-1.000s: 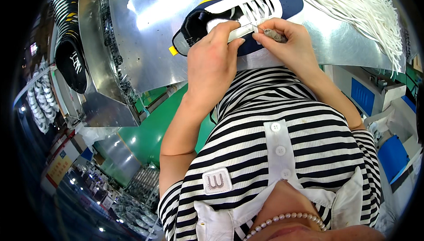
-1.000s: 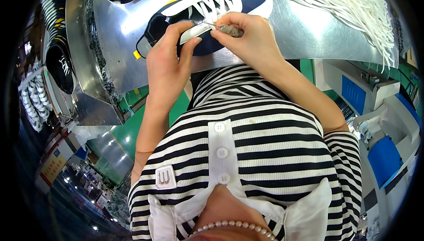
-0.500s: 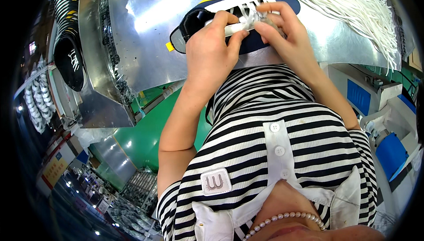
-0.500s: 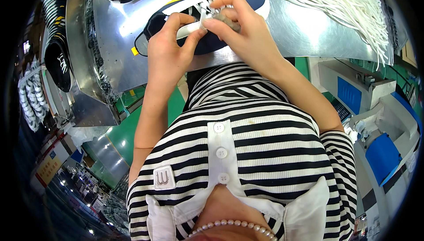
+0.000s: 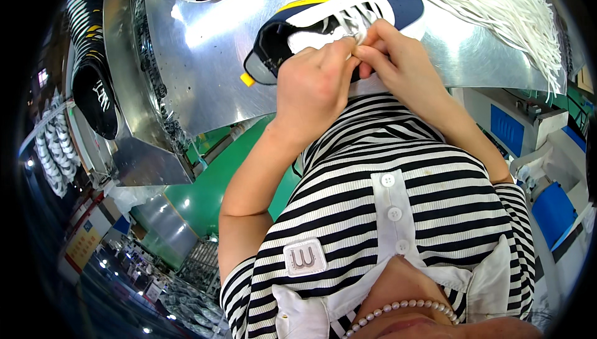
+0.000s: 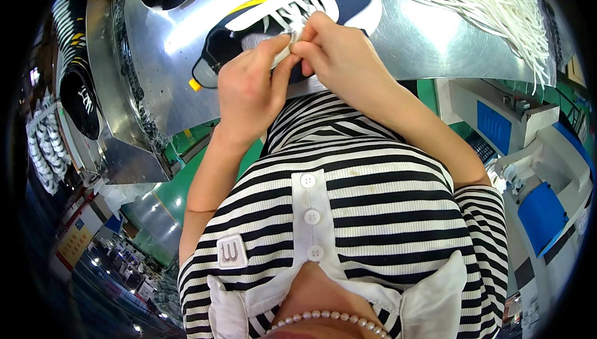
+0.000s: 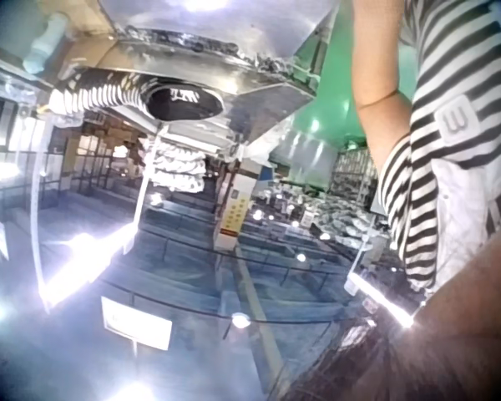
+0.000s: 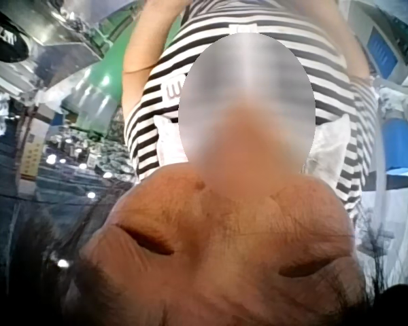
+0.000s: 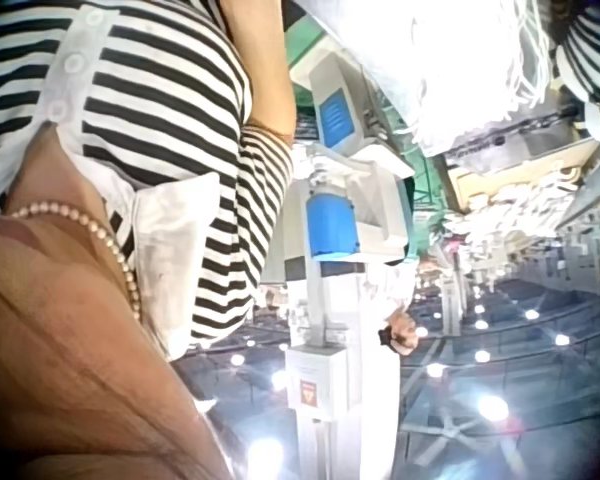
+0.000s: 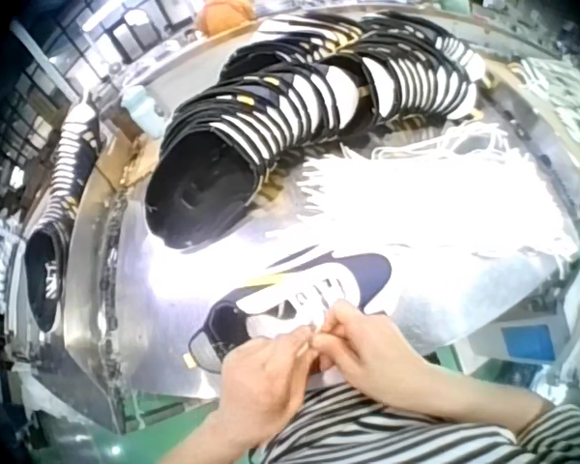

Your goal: The person laces several blue and white athletic shoes by hand. The person pulls white laces through the eyelets of each shoe, uses a small tool to push the laces into the shoe, and then stacks the laced shoes together.

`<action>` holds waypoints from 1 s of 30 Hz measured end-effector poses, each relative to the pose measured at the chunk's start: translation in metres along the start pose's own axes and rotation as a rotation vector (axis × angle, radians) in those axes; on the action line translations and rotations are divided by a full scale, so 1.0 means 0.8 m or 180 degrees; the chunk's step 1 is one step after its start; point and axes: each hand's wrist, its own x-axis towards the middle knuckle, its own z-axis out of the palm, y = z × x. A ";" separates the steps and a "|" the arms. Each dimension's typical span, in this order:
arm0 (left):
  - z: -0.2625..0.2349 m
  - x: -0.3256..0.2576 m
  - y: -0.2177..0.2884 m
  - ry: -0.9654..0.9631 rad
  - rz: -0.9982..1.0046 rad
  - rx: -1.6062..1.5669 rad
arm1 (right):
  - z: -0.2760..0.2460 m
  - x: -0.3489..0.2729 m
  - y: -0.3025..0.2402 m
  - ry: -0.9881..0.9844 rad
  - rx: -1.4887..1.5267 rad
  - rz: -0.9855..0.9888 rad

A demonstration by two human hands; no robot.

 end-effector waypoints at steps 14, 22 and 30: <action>-0.034 0.016 0.007 -0.1490 -0.0993 -0.0353 | -0.044 0.044 0.010 0.1193 -0.1001 -0.0825; -0.050 0.015 -0.009 -0.1327 -0.1723 -0.1725 | -0.055 0.046 0.018 0.0784 -0.0823 -0.0940; -0.040 0.040 -0.025 -0.2217 -0.1442 -0.1626 | -0.059 0.043 0.006 0.0272 -0.1005 -0.0697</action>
